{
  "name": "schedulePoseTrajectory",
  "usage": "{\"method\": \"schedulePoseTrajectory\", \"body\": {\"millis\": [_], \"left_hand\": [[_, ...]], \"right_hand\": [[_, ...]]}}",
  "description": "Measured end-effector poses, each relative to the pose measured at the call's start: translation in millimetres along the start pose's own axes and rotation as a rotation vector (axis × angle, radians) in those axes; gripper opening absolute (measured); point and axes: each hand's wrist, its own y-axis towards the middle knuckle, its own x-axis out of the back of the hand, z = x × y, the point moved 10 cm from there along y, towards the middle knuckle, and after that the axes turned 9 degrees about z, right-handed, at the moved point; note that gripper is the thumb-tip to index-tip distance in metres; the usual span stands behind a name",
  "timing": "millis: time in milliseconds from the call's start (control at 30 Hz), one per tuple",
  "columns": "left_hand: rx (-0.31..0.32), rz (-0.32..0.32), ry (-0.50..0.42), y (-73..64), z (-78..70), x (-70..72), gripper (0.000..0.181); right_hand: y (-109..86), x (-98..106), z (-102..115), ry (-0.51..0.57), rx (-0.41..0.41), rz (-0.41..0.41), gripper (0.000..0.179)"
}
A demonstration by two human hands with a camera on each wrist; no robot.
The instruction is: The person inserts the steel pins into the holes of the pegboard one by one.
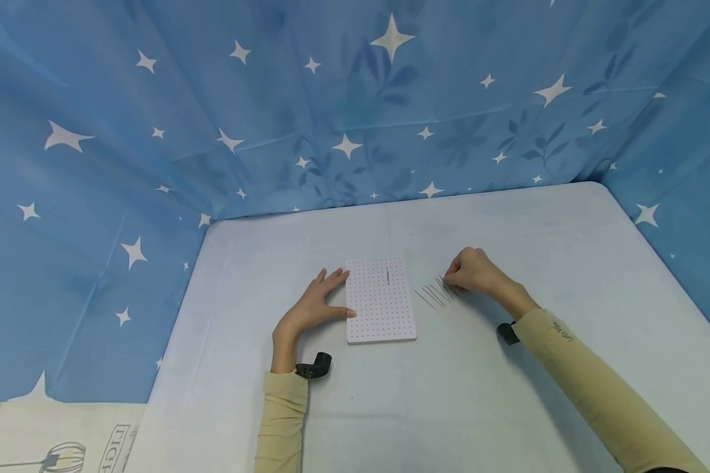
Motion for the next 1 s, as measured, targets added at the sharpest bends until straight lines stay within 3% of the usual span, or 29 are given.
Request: {"method": "schedulePoseTrajectory", "body": {"millis": [133,267,567,1000], "left_hand": [[-0.003,-0.001,-0.008,-1.5,-1.5,2.8,0.093],[-0.004,-0.004,-0.019,-1.2,-0.7,3.3,0.093],[-0.011,0.007,-0.02,-0.6,-0.9,-0.4,0.093],[-0.006,0.001,-0.014,0.1,0.4,-0.9,0.093]], "right_hand": [[0.1,1,10,-0.057,0.052,-0.016,0.016],[2.0,-3,12,-0.077,0.053,0.014,0.016],[3.2,-9,-8,0.028,0.005,0.076,0.017],[-1.2,-7,-5,0.099,0.081,0.142,0.017]]}}
